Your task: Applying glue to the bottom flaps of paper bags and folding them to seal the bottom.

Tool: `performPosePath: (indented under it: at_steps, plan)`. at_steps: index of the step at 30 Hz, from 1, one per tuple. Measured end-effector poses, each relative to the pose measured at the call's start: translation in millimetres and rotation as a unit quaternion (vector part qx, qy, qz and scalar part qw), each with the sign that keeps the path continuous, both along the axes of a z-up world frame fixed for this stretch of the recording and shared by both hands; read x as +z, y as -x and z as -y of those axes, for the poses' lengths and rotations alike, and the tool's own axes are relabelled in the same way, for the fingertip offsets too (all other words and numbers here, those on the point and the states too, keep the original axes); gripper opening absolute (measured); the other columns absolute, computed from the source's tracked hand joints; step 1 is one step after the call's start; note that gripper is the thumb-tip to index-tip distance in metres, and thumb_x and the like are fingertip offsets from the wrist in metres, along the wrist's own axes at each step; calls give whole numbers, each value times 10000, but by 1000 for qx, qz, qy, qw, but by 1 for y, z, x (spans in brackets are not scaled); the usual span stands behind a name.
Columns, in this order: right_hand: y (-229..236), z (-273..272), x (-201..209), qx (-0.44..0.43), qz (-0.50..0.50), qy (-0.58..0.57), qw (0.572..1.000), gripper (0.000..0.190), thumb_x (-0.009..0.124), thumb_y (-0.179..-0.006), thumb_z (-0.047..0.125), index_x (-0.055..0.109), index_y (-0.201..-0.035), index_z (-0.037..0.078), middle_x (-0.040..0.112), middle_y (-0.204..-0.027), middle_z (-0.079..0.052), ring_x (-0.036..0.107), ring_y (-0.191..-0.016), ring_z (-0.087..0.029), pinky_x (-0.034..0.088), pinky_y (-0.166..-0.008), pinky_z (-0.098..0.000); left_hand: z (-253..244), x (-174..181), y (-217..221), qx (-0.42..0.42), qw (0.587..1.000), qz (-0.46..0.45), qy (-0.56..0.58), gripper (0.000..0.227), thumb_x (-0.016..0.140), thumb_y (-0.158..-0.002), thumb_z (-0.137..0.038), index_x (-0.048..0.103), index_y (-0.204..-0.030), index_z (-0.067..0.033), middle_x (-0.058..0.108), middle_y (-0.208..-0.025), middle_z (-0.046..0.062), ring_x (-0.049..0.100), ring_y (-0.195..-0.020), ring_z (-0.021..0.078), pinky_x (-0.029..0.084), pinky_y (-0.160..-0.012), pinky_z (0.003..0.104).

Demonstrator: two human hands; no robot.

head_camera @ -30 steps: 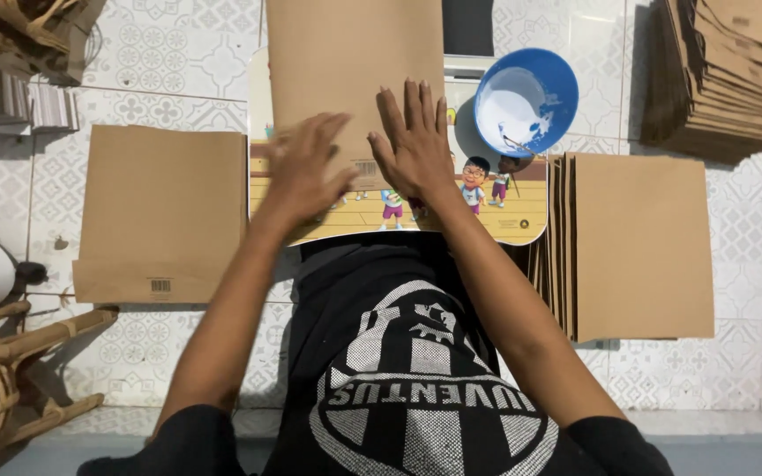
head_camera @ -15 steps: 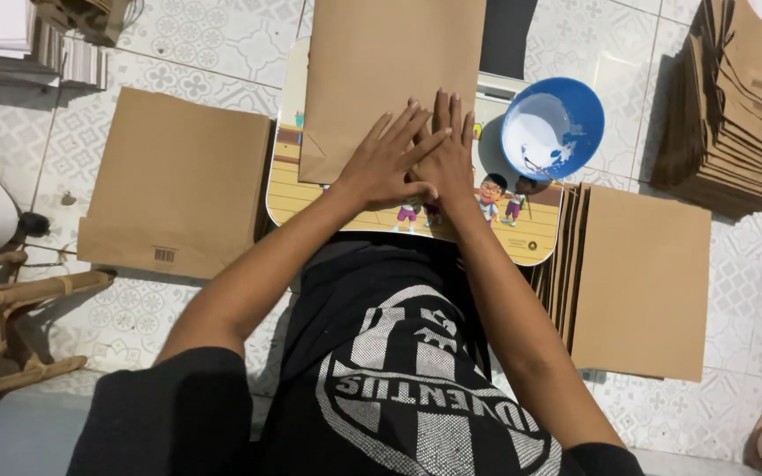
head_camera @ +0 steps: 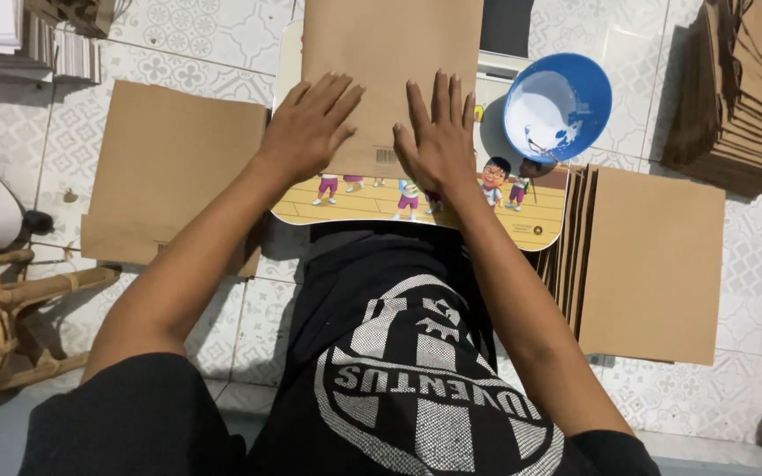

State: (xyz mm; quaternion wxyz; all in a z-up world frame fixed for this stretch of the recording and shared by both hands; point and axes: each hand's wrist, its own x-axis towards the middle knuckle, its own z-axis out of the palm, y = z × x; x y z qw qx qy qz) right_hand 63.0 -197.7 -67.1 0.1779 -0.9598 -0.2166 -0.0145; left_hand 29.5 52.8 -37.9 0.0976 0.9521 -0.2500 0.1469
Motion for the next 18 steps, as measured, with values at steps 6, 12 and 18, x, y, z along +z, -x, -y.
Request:
performPosePath:
  at_steps: [6,12,18]
  plan:
    - [-1,0,7,-23,-46,-18,998,706,425,-1035,511,360,-1638,150,128,-1709,-220,18,-1578,-376,-19,-1252,-541,6,15,0,22,993,-88,70,482,487,-1048,-167,465,-1521,-75,501,-1563,93,401,-1466,244,282,-1150,431]
    - [-14,10,1,-28,-11,-214,976,597,762,-931,316,572,-1437,63,432,-1539,-208,390,-1467,-384,190,-1210,-608,46,28,-6,87,938,-81,327,330,570,-1000,-72,612,-1326,-97,681,-1266,86,655,-1127,274,473,-990,415]
    - [-4,-32,24,-155,21,-445,882,253,662,-1040,402,763,-1038,170,692,-988,-45,722,-967,-239,591,-869,-380,82,40,-3,251,818,-240,459,415,424,-1022,-655,642,-976,-305,690,-946,-126,702,-995,127,504,-944,371]
